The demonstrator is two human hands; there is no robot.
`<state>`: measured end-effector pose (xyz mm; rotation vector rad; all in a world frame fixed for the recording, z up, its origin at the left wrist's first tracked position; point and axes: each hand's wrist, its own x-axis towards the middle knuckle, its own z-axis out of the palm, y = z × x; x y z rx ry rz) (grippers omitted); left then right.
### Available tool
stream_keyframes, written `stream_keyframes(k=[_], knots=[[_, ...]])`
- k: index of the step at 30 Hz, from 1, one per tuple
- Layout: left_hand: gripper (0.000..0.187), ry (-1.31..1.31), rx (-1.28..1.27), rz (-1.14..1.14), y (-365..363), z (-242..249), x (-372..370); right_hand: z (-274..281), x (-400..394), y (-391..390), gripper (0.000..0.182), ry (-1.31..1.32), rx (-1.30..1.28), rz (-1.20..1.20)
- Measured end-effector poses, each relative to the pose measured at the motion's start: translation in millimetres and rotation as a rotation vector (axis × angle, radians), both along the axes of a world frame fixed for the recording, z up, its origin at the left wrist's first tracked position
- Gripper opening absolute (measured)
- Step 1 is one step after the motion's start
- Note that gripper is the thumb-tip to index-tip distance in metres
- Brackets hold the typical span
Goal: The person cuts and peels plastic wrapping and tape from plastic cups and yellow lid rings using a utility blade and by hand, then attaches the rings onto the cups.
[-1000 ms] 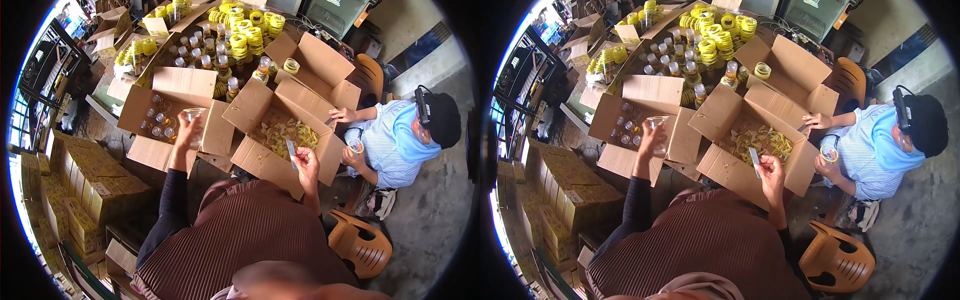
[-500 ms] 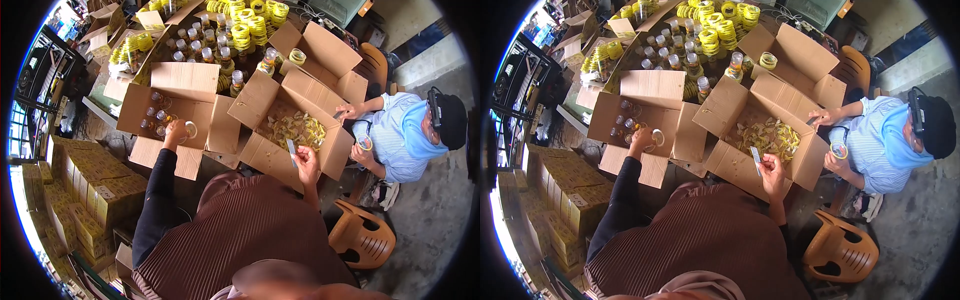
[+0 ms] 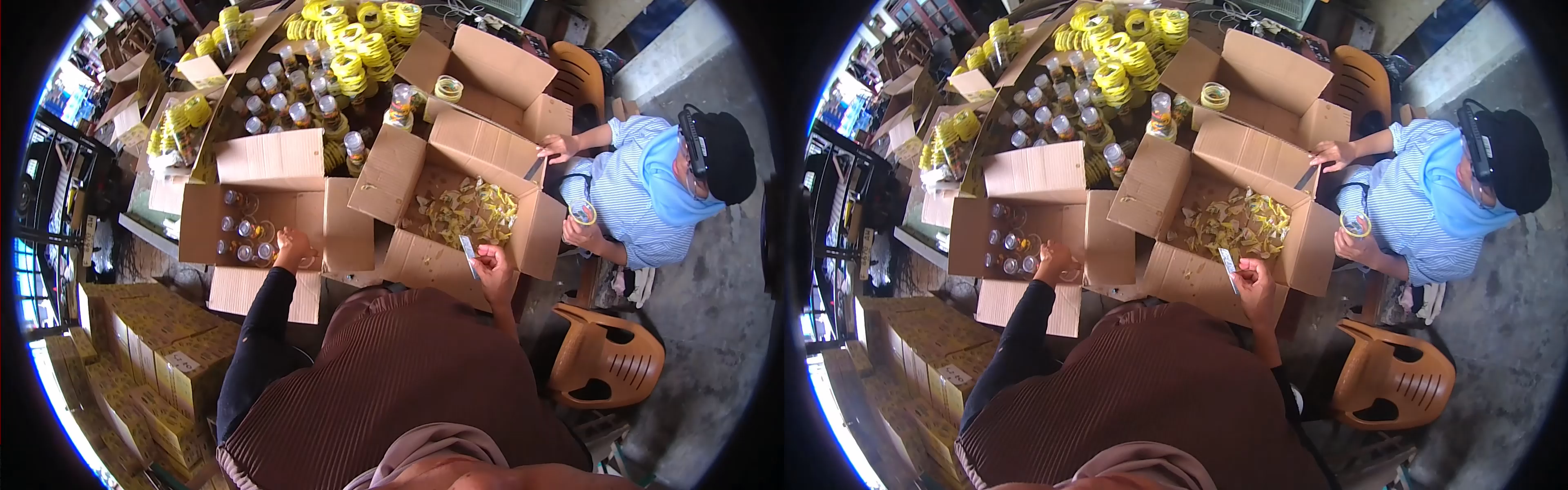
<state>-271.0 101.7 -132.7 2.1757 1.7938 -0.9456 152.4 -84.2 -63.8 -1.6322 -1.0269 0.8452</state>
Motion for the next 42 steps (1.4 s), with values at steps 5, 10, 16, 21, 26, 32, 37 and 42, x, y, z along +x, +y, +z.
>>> stream_keyframes(k=[5,10,16,21,26,32,37,42], knots=[[0.057,-0.111,-0.062,0.142,47,45,2,-15,5,-1,0.036,-0.102,-0.046,-0.018],[0.049,-0.706,0.383,0.078,89,88,31,-24,0,2,0.029,-0.143,-0.183,0.077],[0.079,-1.04,0.385,0.032,137,59,101,-29,-9,7,0.027,-0.134,-0.268,0.177],[0.066,-1.232,0.197,0.093,153,38,121,-29,-10,3,0.025,-0.095,-0.28,0.192],[0.043,-1.315,0.008,0.388,157,21,119,-28,-13,1,0.023,-0.1,-0.246,0.152],[0.033,-1.495,-0.051,0.489,159,8,118,-32,-11,5,0.023,-0.093,-0.265,0.182],[0.027,-1.544,-0.048,0.708,162,-11,124,-28,-10,7,0.023,-0.123,-0.259,0.216],[0.039,-1.586,0.049,0.719,161,-19,124,-27,-9,4,0.023,-0.122,-0.228,0.221]])
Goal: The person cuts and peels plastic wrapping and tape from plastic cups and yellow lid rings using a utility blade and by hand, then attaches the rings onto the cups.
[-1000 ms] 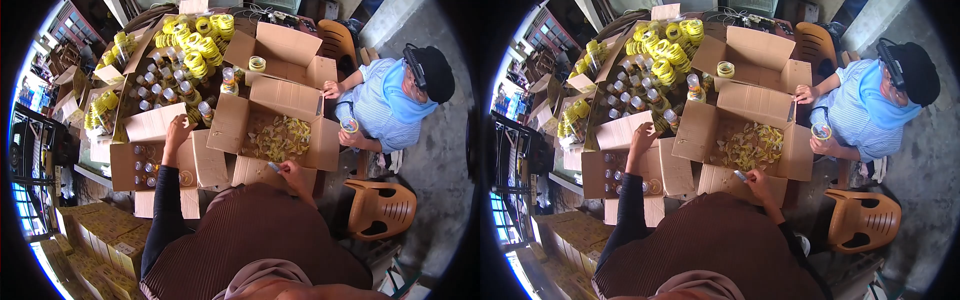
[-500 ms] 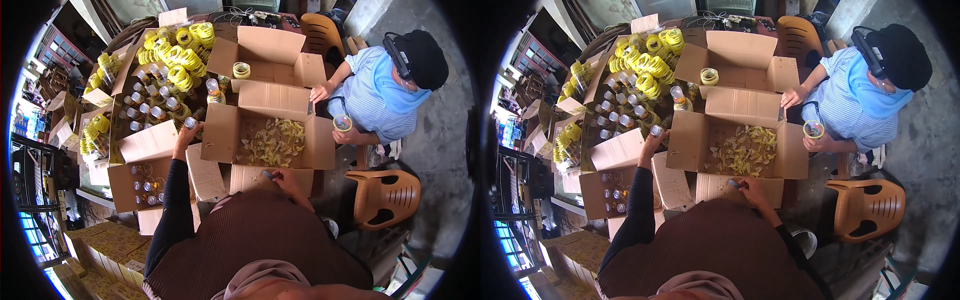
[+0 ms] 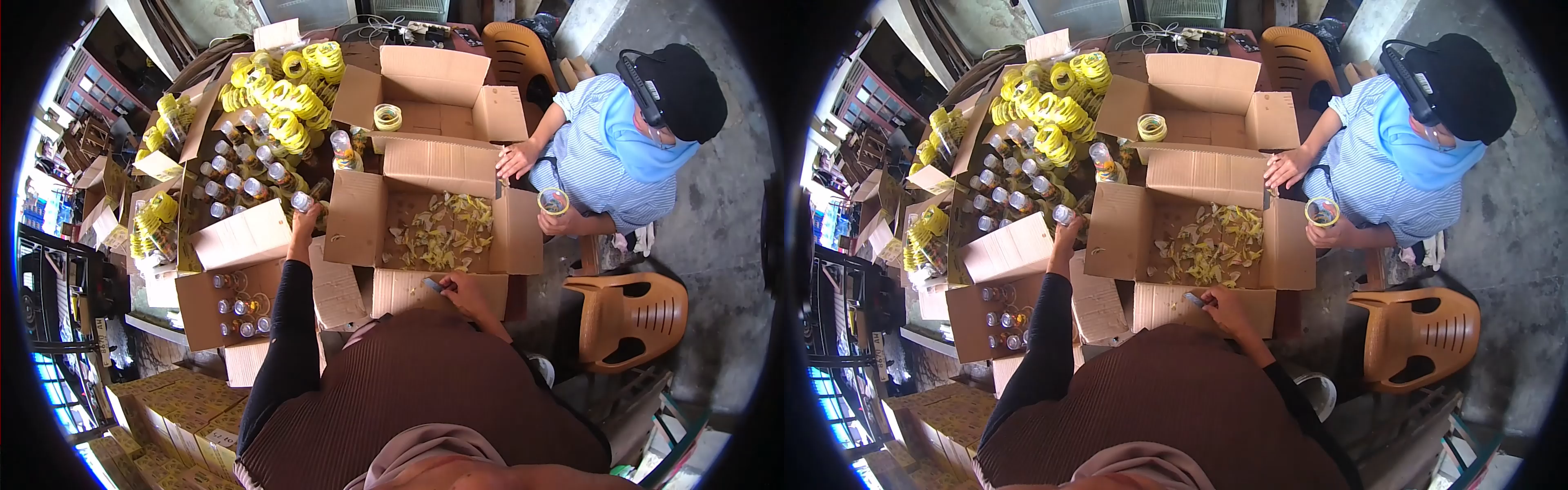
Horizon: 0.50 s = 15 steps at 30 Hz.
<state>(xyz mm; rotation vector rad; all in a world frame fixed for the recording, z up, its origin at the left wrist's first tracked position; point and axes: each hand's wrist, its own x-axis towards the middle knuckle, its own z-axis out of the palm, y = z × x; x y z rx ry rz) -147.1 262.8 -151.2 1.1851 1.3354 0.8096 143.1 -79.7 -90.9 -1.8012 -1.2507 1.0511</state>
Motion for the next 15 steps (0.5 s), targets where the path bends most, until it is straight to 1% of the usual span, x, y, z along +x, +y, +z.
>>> stream_keyframes(k=[1,2,3,5,7,10,12,15], knots=[[0.042,-0.041,-0.022,0.079,0,-3,-1,0,0,-1,0.023,0.01,-0.003,-0.002],[0.044,-0.114,-0.066,0.126,12,-24,-8,-1,0,-2,0.023,0.01,-0.003,-0.002],[0.044,-0.114,-0.064,0.126,14,-25,-9,-3,0,-2,0.022,0.01,-0.004,0.001],[0.034,-0.175,-0.087,0.184,16,-26,-10,-6,1,-2,0.022,0.008,-0.002,0.005],[0.035,-0.212,-0.06,0.154,15,-18,-8,-6,1,-1,0.022,0.02,0.014,0.002],[0.036,-0.166,0.003,0.165,9,-1,-1,-1,0,-1,0.022,0.007,0.033,0.007],[0.031,-0.21,0.08,0.177,3,12,5,-4,0,-1,0.022,0.008,0.033,0.008],[0.027,-0.186,0.099,0.208,-5,29,11,-5,2,-1,0.022,0.006,0.014,0.02]])
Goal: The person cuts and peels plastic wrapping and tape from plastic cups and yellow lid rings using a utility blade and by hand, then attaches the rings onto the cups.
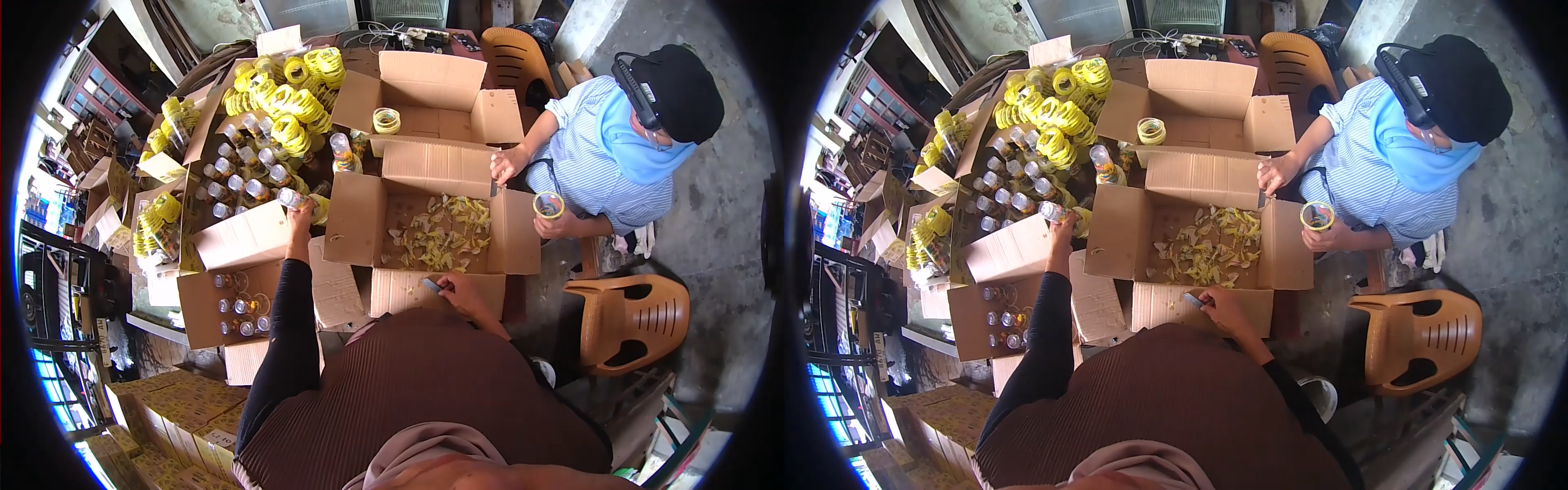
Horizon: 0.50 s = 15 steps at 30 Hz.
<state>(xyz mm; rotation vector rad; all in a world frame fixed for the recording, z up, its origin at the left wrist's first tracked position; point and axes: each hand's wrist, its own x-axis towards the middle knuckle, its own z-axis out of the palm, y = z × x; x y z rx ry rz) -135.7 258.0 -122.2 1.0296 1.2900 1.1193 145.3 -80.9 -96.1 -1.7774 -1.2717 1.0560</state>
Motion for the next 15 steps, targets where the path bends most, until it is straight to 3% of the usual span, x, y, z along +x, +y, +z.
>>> stream_keyframes(k=[4,6,9,15], knots=[[0.027,0.064,0.003,-0.007,3,-7,-1,3,0,0,0.022,-0.019,-0.024,0.011],[0.038,0.093,-0.019,-0.054,6,-17,-5,4,-1,0,0.022,-0.013,-0.002,0.008],[0.028,0.037,0.001,-0.072,2,-22,-5,2,-1,0,0.022,-0.008,0.025,0.007],[0.03,0.038,0.003,-0.006,5,-32,-2,1,-1,1,0.022,-0.013,0.011,0.009]])
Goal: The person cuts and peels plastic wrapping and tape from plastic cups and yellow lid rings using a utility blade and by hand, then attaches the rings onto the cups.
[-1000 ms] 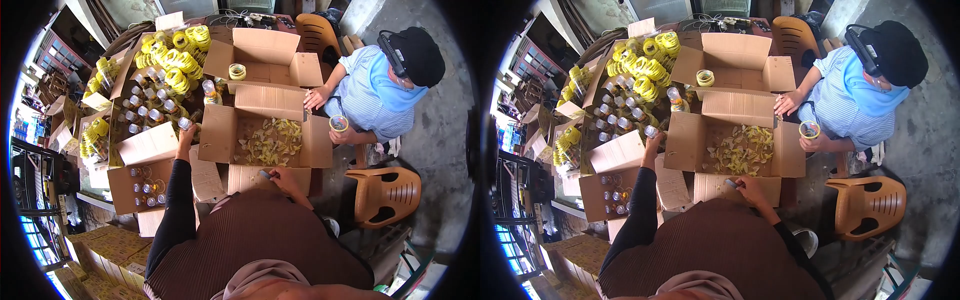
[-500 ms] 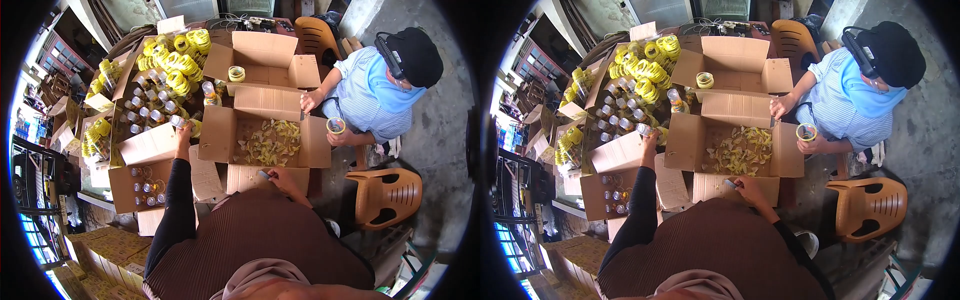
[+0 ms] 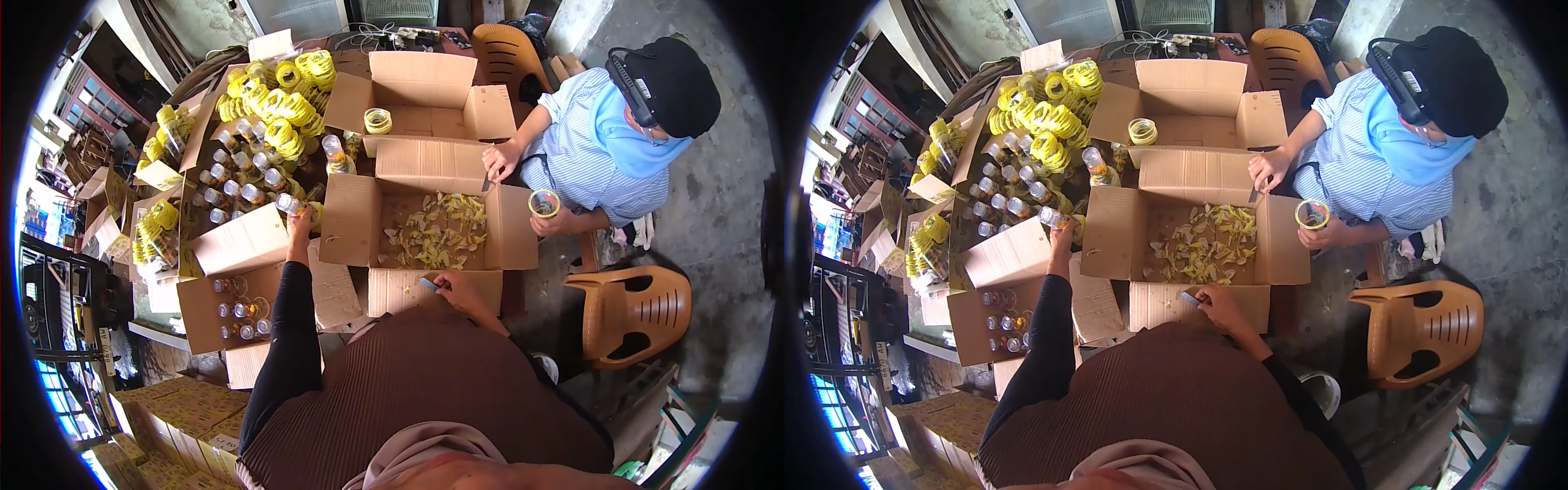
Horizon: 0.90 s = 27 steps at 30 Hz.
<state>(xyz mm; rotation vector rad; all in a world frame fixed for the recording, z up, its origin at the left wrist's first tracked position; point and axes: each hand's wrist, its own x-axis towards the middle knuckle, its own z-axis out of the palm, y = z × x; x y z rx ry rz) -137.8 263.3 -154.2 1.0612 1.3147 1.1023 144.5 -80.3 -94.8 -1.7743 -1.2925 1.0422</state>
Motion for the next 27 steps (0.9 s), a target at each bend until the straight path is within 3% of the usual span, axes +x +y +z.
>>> stream_keyframes(k=[6,13,15,18,21,22,27], knots=[[0.034,0.202,-0.017,0.016,2,-1,-2,0,0,-1,0.023,-0.002,0.013,0.006],[0.042,0.174,-0.072,-0.024,-5,8,-2,-3,1,0,0.024,-0.013,-0.003,0.01],[0.043,0.414,-0.001,0.016,-1,7,-2,-3,0,1,0.024,-0.019,0.007,0.008],[0.041,0.476,0.159,0.002,-4,21,1,0,-1,0,0.024,-0.032,0.054,0.001],[0.04,0.443,0.369,0.014,-7,45,7,0,-4,0,0.023,-0.024,0.091,-0.025],[0.038,0.324,0.45,0.019,-13,54,10,0,-5,0,0.022,-0.007,0.086,-0.048],[0.043,0.119,0.466,-0.003,-16,71,10,-1,-5,1,0.014,-0.122,0.165,-0.021]])
